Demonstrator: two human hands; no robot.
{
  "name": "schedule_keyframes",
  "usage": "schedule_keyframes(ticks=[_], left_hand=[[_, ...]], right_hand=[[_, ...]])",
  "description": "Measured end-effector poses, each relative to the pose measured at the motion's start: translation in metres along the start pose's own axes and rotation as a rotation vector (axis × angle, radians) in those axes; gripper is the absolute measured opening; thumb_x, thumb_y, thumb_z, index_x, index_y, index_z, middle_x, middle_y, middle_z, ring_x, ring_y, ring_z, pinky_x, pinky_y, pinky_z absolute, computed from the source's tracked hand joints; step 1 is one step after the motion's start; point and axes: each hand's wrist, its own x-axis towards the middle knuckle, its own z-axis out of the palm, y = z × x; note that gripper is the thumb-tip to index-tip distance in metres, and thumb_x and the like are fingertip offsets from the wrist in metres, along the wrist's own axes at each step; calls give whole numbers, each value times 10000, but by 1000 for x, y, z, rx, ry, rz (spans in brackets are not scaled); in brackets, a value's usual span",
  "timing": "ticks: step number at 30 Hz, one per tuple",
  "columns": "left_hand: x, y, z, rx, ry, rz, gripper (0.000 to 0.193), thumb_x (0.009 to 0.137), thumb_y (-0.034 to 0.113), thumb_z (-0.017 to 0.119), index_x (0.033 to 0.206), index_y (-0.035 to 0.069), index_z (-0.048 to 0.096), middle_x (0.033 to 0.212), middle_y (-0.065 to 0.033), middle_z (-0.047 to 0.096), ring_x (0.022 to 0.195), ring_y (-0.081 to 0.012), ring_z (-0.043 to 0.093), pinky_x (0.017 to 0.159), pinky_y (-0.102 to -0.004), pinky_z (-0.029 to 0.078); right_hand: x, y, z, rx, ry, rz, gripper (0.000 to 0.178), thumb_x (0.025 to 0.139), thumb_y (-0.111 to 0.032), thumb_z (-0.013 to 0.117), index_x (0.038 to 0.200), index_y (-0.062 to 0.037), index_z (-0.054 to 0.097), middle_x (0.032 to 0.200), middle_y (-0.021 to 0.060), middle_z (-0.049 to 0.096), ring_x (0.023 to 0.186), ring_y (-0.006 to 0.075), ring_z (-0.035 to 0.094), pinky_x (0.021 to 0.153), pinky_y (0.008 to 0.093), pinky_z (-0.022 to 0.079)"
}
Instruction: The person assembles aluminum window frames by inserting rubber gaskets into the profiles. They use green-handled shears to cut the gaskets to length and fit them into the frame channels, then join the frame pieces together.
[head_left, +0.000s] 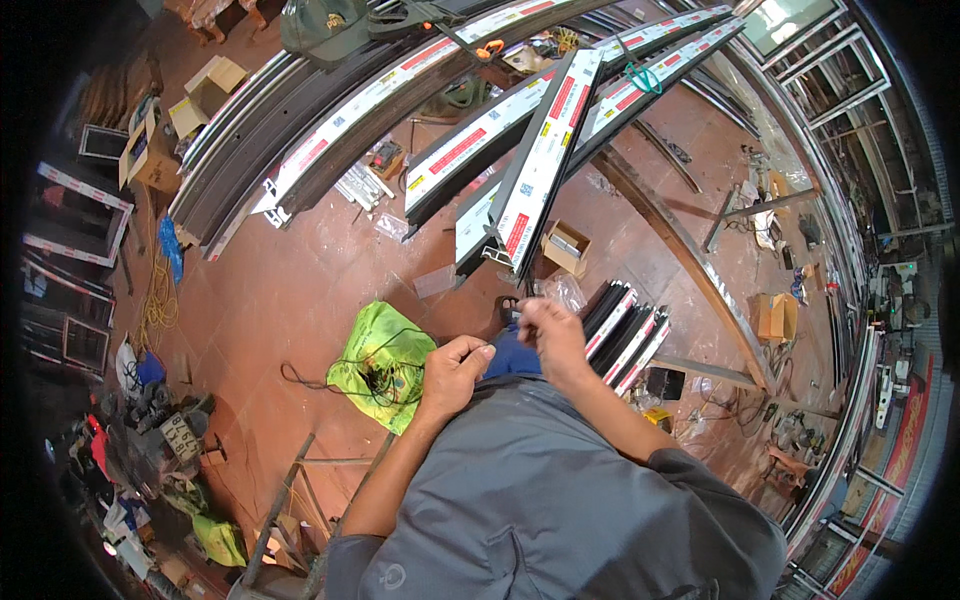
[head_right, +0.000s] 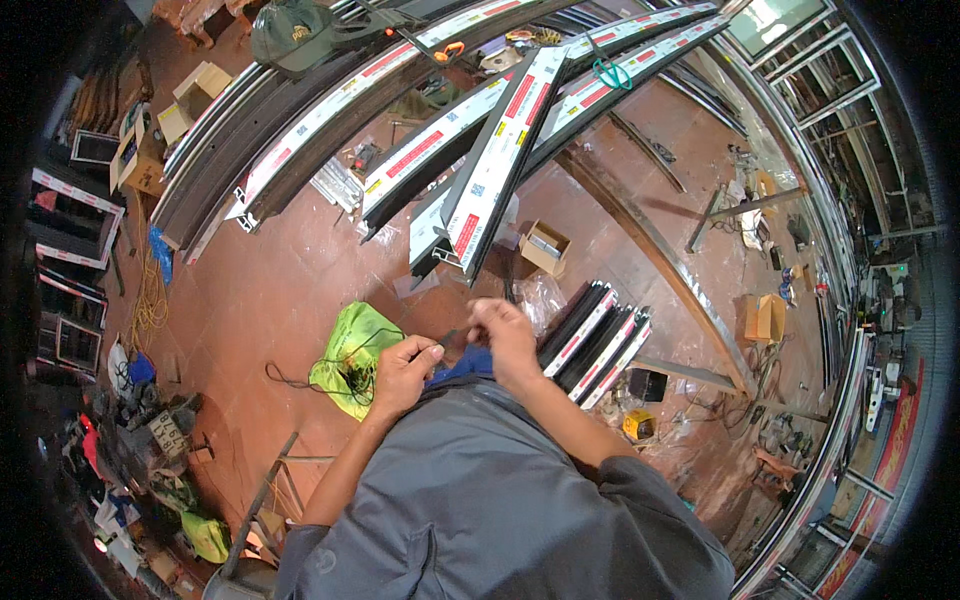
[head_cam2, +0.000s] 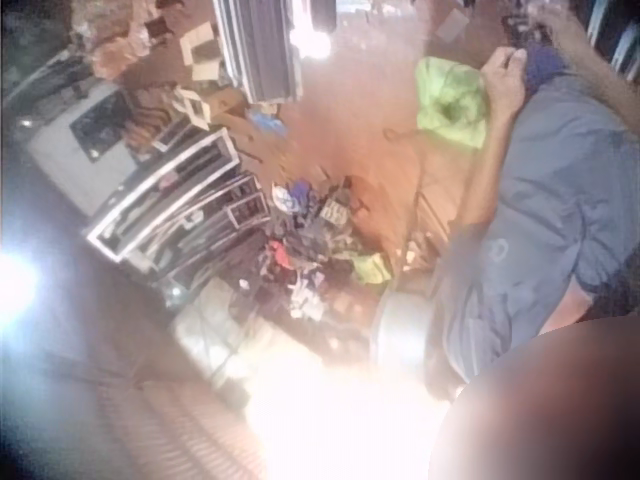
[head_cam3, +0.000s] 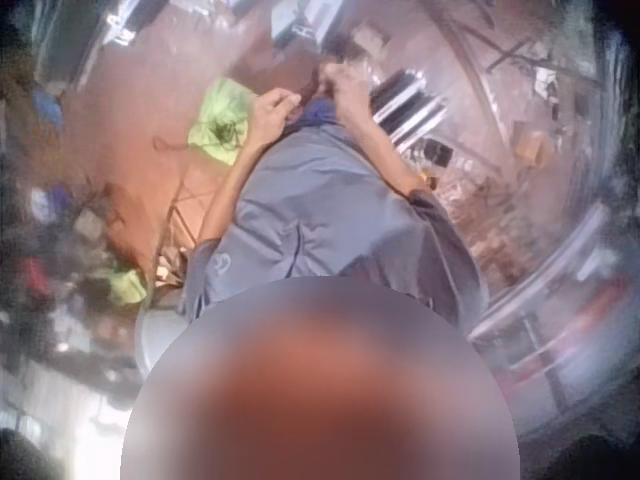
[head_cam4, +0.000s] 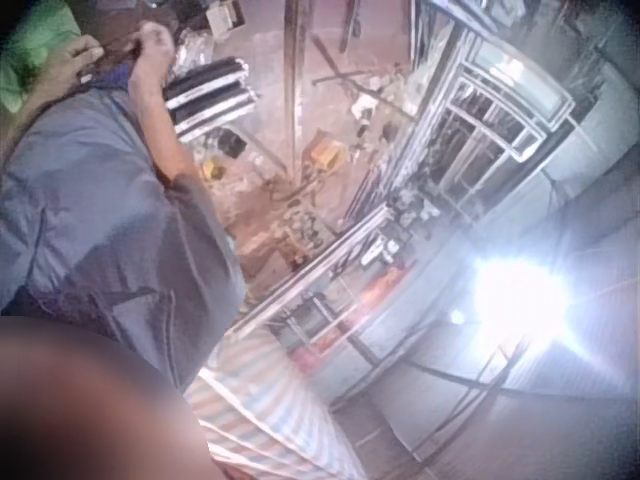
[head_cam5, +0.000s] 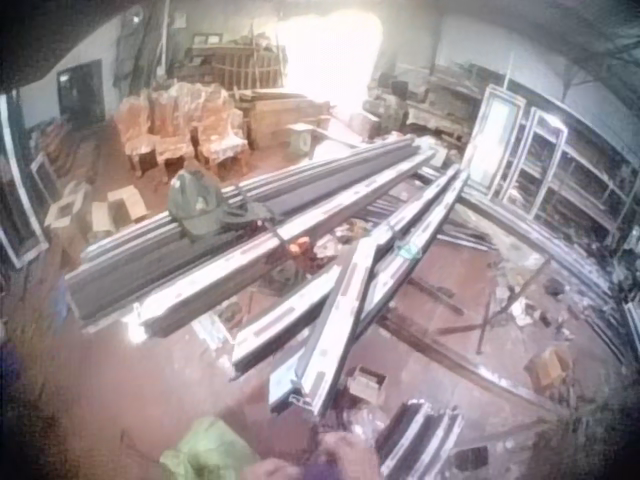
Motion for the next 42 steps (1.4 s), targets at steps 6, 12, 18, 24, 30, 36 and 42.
schedule_keyframes(ticks=[6, 12, 18, 24, 30, 36, 42], left_hand=[[24, 13, 23, -293, 119, -146, 220, 1011, 179, 713, 1091, -19, 763, 740, -26, 671, 572, -84, 576, 530, -250, 459], [52, 24, 51, -270, 267, -239, 248, 995, 117, 712, 1148, -73, 751, 696, -65, 681, 564, -103, 594, 519, -274, 443], [65, 19, 78, -275, 420, -181, 264, 971, 164, 763, 1133, -43, 781, 772, -1, 680, 586, -50, 531, 519, -224, 412], [59, 18, 89, -168, 535, -192, 233, 950, 122, 760, 1115, -40, 787, 816, 10, 695, 628, -39, 524, 563, -213, 405], [62, 24, 86, -174, 494, -235, 242, 928, 119, 764, 1098, -52, 785, 812, 10, 699, 629, -41, 531, 563, -205, 392], [66, 32, 84, -205, 478, -269, 229, 922, 127, 750, 1067, -46, 790, 755, 14, 667, 572, -42, 499, 516, -218, 365], [71, 37, 82, -157, 471, -279, 199, 928, 135, 749, 1020, -38, 781, 714, 23, 630, 562, -39, 482, 505, -211, 339]], right_hand=[[57, -44, -33, -259, -55, -14, 283, 1063, -341, 664, 1044, -59, 667, 853, 38, 673, 715, 109, 632, 660, 255, 501], [104, -49, -37, -383, -260, 69, 223, 1066, -291, 652, 1096, -70, 658, 866, 18, 681, 751, 117, 661, 682, 257, 505], [126, -44, -52, -400, -385, 130, 201, 1046, -231, 674, 1121, -45, 669, 927, 39, 726, 791, 123, 684, 708, 273, 512], [137, -53, -57, -453, -515, 122, 226, 1038, -226, 688, 1118, -15, 670, 944, 48, 724, 824, 131, 677, 744, 282, 517], [139, -63, -55, -470, -586, 105, 232, 1034, -206, 694, 1133, 2, 660, 971, 58, 713, 855, 139, 674, 765, 289, 527], [138, -65, -52, -420, -587, 129, 204, 1032, -181, 687, 1118, 4, 668, 971, 56, 713, 855, 139, 679, 768, 297, 537], [137, -69, -51, -370, -594, 196, 195, 1030, -168, 679, 1115, 6, 670, 950, 61, 716, 851, 143, 681, 762, 298, 536]])
